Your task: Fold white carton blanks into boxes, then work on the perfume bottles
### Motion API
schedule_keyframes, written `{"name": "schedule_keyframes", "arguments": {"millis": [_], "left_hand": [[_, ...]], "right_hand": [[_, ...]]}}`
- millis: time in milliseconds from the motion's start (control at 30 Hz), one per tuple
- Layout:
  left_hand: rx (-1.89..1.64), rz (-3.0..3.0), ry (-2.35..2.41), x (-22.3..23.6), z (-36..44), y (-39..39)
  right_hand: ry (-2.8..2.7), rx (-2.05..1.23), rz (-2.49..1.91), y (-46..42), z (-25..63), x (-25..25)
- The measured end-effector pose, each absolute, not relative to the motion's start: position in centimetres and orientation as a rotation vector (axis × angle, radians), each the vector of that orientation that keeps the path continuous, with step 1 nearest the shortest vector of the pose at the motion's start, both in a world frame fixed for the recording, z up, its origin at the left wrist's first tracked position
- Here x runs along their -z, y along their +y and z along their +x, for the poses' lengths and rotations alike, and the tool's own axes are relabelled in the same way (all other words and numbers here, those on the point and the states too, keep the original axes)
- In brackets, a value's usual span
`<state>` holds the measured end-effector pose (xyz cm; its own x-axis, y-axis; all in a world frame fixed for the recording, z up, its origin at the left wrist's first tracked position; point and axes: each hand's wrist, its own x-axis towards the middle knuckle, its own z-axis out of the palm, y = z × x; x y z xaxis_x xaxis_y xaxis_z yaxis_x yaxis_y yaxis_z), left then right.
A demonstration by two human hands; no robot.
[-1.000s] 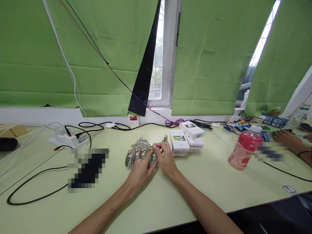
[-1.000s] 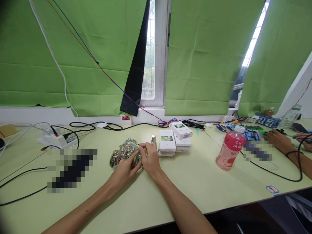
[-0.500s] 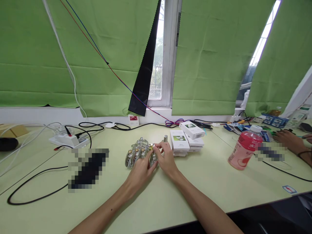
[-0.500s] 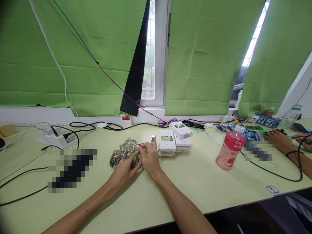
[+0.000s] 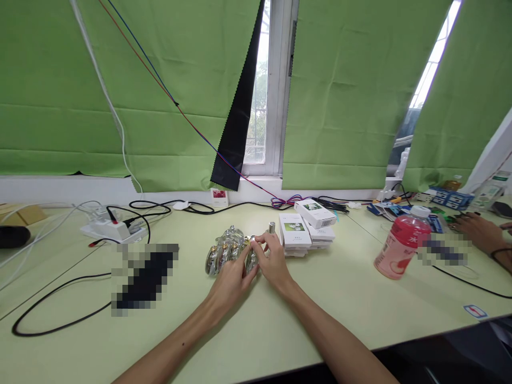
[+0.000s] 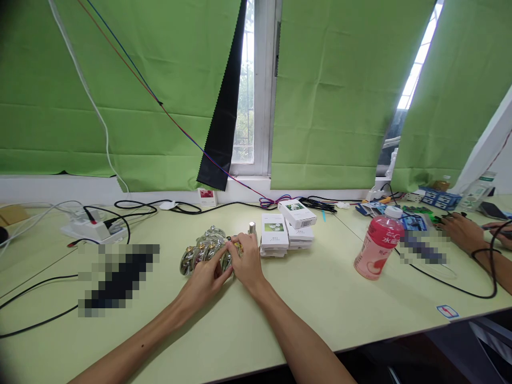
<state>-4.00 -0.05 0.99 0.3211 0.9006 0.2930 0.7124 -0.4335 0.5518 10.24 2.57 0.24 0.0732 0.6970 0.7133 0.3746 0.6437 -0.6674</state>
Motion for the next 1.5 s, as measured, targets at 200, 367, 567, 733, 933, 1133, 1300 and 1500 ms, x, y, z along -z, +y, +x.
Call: {"name": "schedule_keyframes", "arguments": {"millis": [200, 367, 567, 733, 933, 1133, 1300, 1500], "left_hand": [[-0.82, 2.28, 1.453, -0.4, -4.1, 0.1], [-0.811, 2.286, 1.446, -0.2, -4.2, 0.3], [-0.827, 2.276, 1.435, -0.2, -4.1, 0.3], [-0.833, 2.271, 1.429, -0.4, -4.1, 0.3], [-0.83, 2.268, 1.435, -0.5, -4.0, 0.1], [-0.824, 2.258, 1.437, -0.7, -3.9, -0.1], [-0.816, 2.251, 1.453, -0.8, -3.9, -0.2], [-0.814, 2.252, 1.484, -0.9, -3.8, -0.3]], "right_hand": [[-1.541, -0.308, -0.935, 2.5, 10.2, -0.3], [-1.538, -0.29, -0.929, 2.6, 10.2, -0.3], [-1.544, -0.243, -0.928, 2.6, 10.2, -0.2], [-1.532, -0.222, -0.932, 2.7, 10.1, -0.1], [-1.512, -0.216, -0.953, 2.7, 10.0, 0.2], [-1.512, -0.234, -0.958, 2.6, 10.1, 0.3], [-1.527, -0.299, -0.918, 2.1, 10.3, -0.2], [-1.504, -0.29, -0.895, 1.8, 10.5, -0.3]]}}
